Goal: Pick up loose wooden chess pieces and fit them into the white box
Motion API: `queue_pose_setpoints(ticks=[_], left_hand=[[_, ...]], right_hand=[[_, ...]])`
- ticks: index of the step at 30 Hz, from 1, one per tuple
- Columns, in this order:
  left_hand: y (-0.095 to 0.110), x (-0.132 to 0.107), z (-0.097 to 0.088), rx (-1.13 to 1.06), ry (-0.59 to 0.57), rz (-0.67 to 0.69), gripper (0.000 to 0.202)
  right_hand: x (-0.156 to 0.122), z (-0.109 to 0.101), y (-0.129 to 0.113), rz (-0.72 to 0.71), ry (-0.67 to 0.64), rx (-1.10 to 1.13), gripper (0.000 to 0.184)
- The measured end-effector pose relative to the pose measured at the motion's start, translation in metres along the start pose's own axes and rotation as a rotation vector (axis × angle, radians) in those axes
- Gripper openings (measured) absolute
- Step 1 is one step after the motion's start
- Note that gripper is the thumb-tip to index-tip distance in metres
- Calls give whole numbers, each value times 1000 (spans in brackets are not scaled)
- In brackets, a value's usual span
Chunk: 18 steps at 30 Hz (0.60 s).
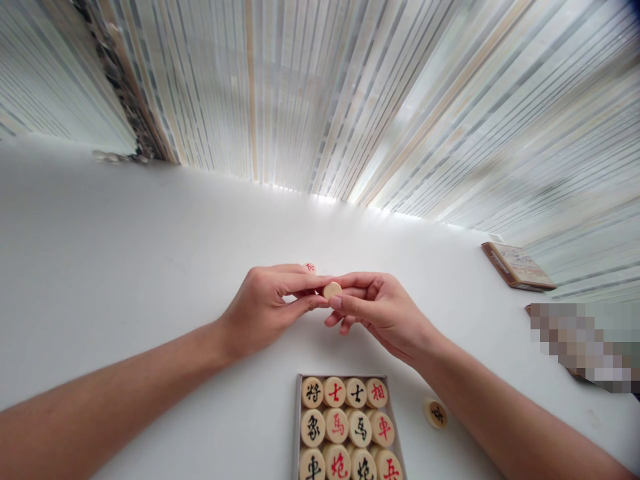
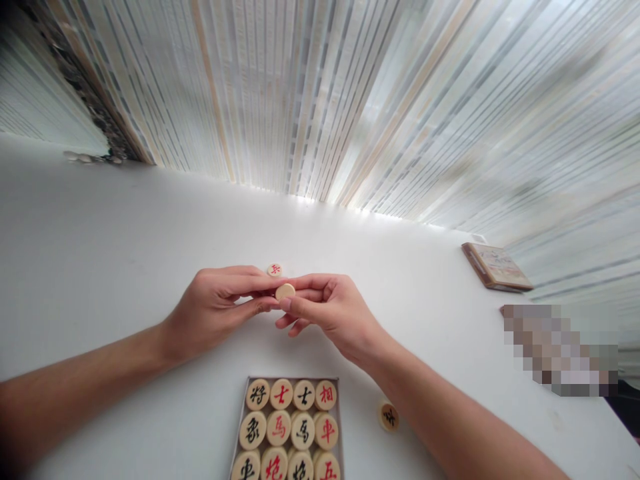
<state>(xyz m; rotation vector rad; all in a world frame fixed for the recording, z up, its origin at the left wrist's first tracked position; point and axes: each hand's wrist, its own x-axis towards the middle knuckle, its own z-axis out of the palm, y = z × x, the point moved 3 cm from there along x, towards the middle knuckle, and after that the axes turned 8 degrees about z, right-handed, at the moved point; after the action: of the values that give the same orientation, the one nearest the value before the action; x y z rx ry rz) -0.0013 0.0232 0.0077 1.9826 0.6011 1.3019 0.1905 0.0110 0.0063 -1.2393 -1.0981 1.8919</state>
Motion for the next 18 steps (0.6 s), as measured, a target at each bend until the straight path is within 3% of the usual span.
queue_pose_setpoints(ticks=[6, 9, 18], left_hand=[[-5, -3, 4, 41, -60, 45, 31], [-4, -3, 5, 24, -61, 44, 30], [-13, -3, 4, -382, -12, -378, 18]], right_hand=[[1, 2, 5, -129, 139, -22, 40], [-1, 2, 7, -200, 190, -95, 34], [-8, -2, 2, -586, 307, -431, 17]])
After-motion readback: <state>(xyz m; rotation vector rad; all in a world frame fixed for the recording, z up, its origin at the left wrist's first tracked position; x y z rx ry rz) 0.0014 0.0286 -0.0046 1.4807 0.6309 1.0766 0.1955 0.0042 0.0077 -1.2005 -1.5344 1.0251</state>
